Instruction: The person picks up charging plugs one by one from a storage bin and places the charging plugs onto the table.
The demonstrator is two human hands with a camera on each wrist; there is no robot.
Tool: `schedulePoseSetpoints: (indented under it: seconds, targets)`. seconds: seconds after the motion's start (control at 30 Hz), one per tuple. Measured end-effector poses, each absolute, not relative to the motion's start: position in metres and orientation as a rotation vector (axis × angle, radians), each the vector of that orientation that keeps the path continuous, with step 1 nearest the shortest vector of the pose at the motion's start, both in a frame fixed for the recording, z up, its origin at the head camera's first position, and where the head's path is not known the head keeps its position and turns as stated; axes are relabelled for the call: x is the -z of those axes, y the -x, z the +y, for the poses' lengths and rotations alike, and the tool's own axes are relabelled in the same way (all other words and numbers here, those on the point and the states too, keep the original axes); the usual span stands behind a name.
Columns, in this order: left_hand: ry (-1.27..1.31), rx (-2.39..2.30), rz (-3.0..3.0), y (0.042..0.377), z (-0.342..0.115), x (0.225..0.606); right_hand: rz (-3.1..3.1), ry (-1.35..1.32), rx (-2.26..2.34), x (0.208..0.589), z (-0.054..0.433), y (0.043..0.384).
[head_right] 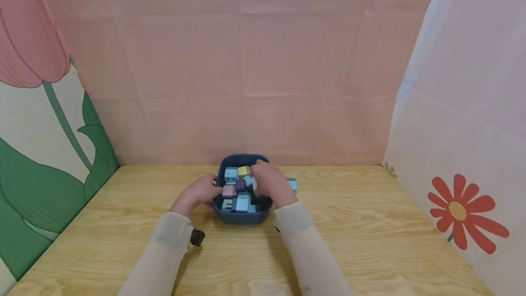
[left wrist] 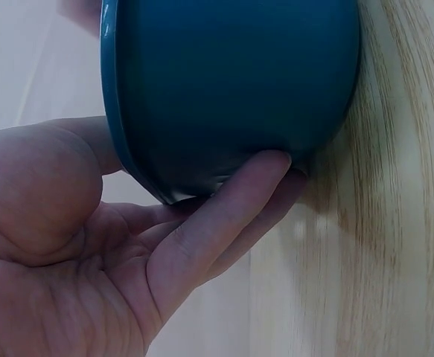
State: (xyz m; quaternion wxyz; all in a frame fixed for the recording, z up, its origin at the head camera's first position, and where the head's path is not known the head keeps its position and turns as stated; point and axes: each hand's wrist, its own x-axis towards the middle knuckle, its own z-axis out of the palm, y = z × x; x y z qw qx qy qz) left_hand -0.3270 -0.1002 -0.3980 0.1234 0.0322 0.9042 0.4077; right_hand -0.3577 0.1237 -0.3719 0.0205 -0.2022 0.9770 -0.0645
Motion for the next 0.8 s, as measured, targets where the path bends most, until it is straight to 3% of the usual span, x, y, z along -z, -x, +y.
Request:
schedulePoseSetpoints:
  seconds: [0.8]
  targets:
    - [-0.072, -1.198, 2.622, 0.327, -0.102, 0.397, 3.086, 0.622, 0.441, 0.358, 0.152, 0.36]
